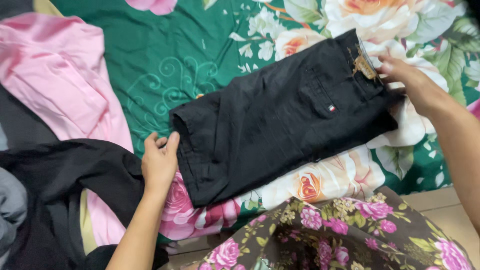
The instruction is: The person folds several pairs of black pants by hand on a floral-patterned bedspread.
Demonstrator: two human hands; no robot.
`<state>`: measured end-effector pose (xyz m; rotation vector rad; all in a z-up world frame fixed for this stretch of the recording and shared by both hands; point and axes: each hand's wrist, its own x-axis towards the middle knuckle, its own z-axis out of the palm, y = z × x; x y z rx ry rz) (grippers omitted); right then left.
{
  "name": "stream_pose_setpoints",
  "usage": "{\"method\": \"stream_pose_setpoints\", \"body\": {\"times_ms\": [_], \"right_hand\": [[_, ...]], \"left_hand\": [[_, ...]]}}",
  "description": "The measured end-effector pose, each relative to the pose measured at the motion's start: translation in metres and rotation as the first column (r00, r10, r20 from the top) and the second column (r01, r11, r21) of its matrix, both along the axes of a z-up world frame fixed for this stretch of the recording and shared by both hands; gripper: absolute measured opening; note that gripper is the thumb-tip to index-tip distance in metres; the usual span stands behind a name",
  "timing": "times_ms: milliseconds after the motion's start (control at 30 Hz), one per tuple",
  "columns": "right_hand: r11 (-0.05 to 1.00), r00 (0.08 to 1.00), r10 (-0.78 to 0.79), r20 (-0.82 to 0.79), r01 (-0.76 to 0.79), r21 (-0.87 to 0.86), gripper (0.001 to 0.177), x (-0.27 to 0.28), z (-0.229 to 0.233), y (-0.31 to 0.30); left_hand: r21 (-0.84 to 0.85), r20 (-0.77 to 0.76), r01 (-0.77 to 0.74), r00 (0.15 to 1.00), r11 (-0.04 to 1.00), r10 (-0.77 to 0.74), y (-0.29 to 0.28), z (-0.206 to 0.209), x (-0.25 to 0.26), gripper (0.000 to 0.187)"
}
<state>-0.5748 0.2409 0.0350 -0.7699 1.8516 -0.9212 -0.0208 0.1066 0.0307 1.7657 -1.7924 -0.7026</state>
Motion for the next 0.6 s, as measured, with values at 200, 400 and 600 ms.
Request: {"method": "stream_pose_setpoints", "body": {"times_ms": [200,400,600], "right_hand": [[0.970,0.912,0.148,-0.383,-0.059,0.236,0.067,0.025,-0.021,-0.034],[0.981,0.992,-0.029,-0.125,0.004,-0.192,0.049,0.027,0.006,-0.018],[0.979,0.980,-0.200,0.022,0.200,-0.047,0.047,-0.026,-0.007,-0.004]], "left_hand": [[0.191,-0.286,-0.141,0.939,0.971,0.192,-0.042,-0.052,-0.026,0.055],[0.242,-0.582,0.085,0.810,0.967,0.074,-0.080,-0.023,-0.041,0.020],[-0.215,-0.032,0.143,0.988,0.966,-0.154,-0.161,0.003,-0.096,0.029]]}}
